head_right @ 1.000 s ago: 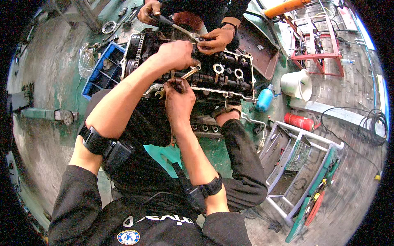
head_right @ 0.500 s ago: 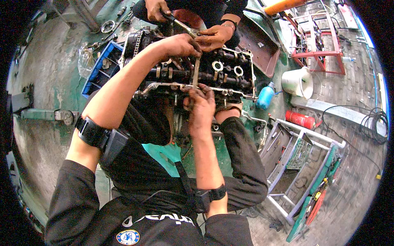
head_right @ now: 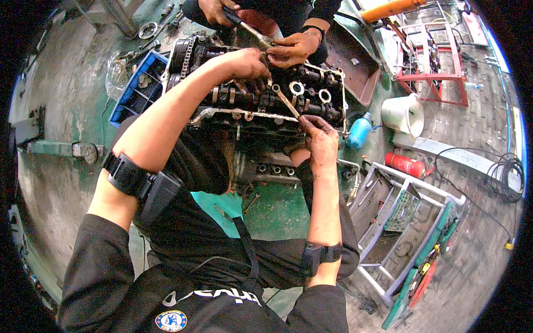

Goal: The person works on a disassembled engine block, using a wrench to tighten bolts on the cylinder head while another person assists. The camera wearer stabilizes the engine and manipulates bolts with both hands.

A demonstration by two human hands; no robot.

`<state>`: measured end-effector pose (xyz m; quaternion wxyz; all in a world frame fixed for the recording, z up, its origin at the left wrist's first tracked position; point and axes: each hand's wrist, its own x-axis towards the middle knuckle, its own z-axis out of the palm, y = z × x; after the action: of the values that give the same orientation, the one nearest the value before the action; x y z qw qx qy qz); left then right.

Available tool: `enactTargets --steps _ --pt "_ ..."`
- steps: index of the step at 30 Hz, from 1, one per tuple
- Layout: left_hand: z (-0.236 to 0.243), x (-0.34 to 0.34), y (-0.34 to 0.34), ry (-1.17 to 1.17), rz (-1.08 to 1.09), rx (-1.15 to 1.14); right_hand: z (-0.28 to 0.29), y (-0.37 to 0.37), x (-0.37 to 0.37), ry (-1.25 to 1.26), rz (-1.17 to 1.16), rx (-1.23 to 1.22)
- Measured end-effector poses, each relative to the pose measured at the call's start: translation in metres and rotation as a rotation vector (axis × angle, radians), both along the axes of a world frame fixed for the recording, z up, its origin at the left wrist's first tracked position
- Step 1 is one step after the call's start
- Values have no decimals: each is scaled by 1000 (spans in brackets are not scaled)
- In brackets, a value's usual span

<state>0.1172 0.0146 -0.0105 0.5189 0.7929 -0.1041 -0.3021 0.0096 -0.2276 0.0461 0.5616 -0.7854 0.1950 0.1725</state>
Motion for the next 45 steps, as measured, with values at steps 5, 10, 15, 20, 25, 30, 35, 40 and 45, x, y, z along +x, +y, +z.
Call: enactTargets --steps 5,10,15,20,25,30,35,40,45 --pt "13 -8 -3 -22 37 179 -3 2 12 76 31 48" --pt "15 -8 -2 -140 -33 347 1 0 29 96 131 -77" --pt "10 -6 -7 -48 30 348 -1 -5 34 -92 123 -87" --pt "13 -8 -8 -97 62 407 10 16 -2 -196 193 -308" --pt "16 -5 -8 73 35 364 35 67 -83 -164 433 17" --pt "18 -8 -11 -182 16 457 42 82 -104 -71 833 161" --pt "22 -13 -11 -123 55 464 41 77 -80 -21 304 -133" --pt "26 -10 -13 -115 -3 541 44 75 -67 -27 205 93" --pt "34 -1 3 -336 243 339 27 86 -74 27 276 171"
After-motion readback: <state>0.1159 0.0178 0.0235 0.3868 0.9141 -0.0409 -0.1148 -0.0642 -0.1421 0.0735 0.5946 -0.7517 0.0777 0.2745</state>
